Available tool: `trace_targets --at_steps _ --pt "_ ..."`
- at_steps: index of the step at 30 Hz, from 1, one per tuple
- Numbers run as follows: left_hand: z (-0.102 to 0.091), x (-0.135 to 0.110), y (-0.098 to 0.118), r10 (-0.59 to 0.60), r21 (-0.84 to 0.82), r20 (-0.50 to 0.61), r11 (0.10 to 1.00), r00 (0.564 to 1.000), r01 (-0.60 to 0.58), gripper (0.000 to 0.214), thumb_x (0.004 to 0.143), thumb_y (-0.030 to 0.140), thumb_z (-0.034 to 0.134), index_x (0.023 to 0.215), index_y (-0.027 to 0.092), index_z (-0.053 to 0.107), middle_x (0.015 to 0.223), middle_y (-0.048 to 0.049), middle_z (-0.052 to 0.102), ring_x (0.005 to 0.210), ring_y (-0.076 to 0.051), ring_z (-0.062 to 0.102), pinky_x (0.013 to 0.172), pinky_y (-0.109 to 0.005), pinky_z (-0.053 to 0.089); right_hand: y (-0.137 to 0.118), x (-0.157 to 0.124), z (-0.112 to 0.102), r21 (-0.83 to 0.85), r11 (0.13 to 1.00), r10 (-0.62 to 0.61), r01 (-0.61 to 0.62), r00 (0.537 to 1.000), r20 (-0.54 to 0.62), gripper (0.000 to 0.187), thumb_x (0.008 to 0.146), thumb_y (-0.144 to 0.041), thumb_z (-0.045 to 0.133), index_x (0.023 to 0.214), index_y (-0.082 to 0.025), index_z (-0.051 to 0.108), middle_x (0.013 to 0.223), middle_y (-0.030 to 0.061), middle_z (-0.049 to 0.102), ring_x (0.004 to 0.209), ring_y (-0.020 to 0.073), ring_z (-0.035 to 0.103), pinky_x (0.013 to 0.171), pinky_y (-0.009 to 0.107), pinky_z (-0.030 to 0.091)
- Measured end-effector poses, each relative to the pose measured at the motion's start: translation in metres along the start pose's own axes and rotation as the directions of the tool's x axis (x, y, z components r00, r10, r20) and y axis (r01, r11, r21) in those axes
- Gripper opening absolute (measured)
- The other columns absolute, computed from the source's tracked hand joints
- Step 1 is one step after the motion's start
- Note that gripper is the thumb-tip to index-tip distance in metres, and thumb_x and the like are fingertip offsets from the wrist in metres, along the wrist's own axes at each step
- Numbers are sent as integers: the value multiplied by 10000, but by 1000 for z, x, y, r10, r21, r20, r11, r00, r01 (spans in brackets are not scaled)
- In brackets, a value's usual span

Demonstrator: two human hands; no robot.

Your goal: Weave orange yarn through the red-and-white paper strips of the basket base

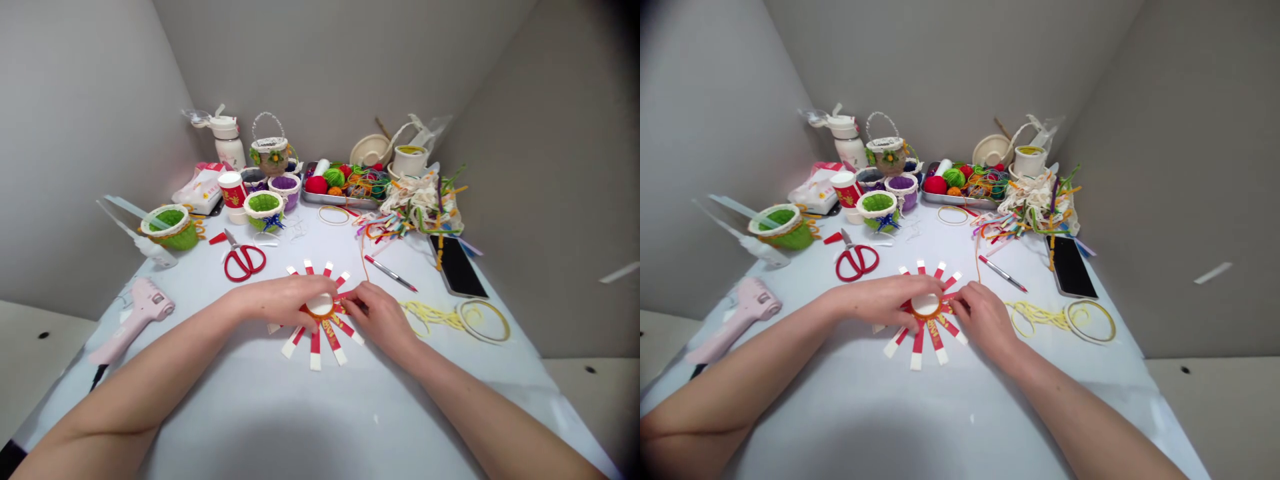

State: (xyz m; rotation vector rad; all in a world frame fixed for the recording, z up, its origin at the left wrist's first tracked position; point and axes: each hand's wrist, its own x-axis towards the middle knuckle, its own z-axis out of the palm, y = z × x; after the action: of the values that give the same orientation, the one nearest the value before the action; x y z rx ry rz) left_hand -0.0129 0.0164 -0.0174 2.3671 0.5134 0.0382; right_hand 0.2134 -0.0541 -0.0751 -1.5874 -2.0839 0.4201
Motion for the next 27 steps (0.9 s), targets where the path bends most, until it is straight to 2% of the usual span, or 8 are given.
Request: trace_targets --at_steps 3,7,10,13,16,20,24,27 --pt "3 1 4 1 38 -109 999 994 3 566 785 368 763 1259 196 506 1383 -140 476 1248 -288 485 1005 -392 419 1 0 1 -17 1000 -7 7 1000 5 168 918 -234 544 765 -189 594 748 26 589 737 171 559 663 277 410" --pt "10 6 11 -113 168 -197 975 974 147 461 800 414 745 1137 159 559 1143 -124 556 1091 -291 519 915 -400 445 1 0 1 -29 999 -17 17 1000 -2 180 924 -239 538 761 -187 595 750 29 592 739 169 563 667 276 418" --pt "13 8 13 -156 222 -185 955 970 196 331 844 336 702 1090 156 573 1045 -95 557 1007 -265 533 863 -371 444 0 0 -1 -22 1000 -10 10 1000 12 175 926 -226 543 770 -184 610 754 29 596 753 172 568 679 278 427" --pt "14 7 12 -144 231 -164 956 976 180 333 844 300 696 1111 155 560 1055 -91 557 1004 -257 532 864 -360 435 -1 -2 -6 30 999 -18 17 999 29 140 927 -211 554 817 -188 638 789 31 613 794 177 580 712 285 445" --pt "11 6 13 -140 220 -130 961 982 167 328 827 245 704 1106 152 558 1064 -92 565 1018 -259 532 862 -349 432 0 -6 -11 95 992 -81 79 996 27 128 936 -186 542 879 -194 657 868 42 622 863 177 592 770 293 466" --pt "5 3 13 -99 174 -69 979 993 110 268 824 150 660 1077 159 570 1055 -86 585 1022 -255 544 857 -339 439 1 -13 -18 93 981 -176 169 982 67 194 960 -148 481 958 -194 670 931 65 605 884 171 588 787 298 478" --pt "1 2 8 -73 115 -41 990 996 77 290 830 93 593 1107 178 578 1129 -79 597 1075 -247 550 917 -348 445 -4 -21 -26 83 966 -254 244 956 148 212 968 -136 466 1000 -201 665 928 64 619 867 172 581 780 304 477" --pt "0 2 1 -65 92 -50 993 997 69 344 831 69 556 1149 200 573 1208 -68 587 1152 -237 533 987 -356 431 -12 -27 -33 83 965 -263 251 943 202 187 959 -139 484 928 -192 661 887 55 622 835 170 579 741 287 470"
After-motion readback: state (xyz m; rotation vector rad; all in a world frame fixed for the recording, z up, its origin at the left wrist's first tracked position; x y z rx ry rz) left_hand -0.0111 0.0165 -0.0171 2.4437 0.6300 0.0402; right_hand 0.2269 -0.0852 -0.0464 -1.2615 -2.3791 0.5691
